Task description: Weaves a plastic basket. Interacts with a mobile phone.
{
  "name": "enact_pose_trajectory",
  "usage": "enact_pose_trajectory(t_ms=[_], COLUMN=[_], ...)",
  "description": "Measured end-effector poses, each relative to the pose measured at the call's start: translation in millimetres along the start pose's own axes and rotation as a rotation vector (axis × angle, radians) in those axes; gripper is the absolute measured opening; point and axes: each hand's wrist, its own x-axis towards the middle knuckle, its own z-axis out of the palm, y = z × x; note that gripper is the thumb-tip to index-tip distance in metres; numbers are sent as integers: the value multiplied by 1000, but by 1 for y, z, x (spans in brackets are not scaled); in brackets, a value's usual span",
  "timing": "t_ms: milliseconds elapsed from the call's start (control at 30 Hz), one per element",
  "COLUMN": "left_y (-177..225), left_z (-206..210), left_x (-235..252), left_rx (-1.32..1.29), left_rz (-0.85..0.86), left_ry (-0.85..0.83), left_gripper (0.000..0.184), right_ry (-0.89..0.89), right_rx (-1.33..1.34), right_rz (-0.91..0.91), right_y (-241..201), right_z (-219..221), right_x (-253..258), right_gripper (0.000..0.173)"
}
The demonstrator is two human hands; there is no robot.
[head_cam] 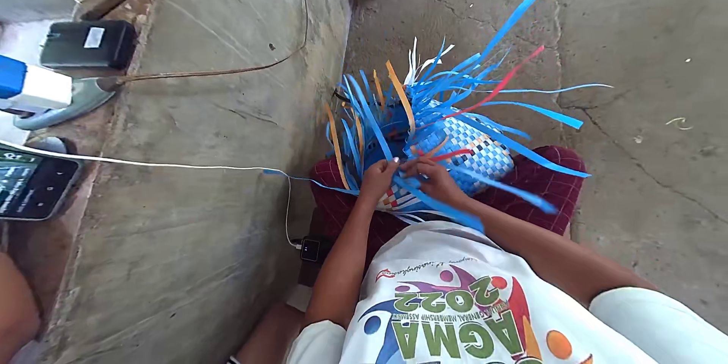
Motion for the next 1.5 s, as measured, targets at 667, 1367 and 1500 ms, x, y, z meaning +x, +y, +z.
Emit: enact_pose_trajectory(t_ms=[667, 1367, 1500], left_y=[-26, -7, 6], left_z=[1, -19, -94], left_x=[-22, -21, -80], left_rx=[-85, 123, 154], left_rz=[568, 306, 579], left_ry=[-236, -99, 328], left_gripper=[24, 63, 68], right_ry=[28, -128, -137], right_rx=[-95, -361, -357], right_rz=[0, -340, -313], right_y=[-75, -2, -4], right_z=[-33, -10, -4], right_x=[34, 32, 31], right_gripper=[30, 20, 24])
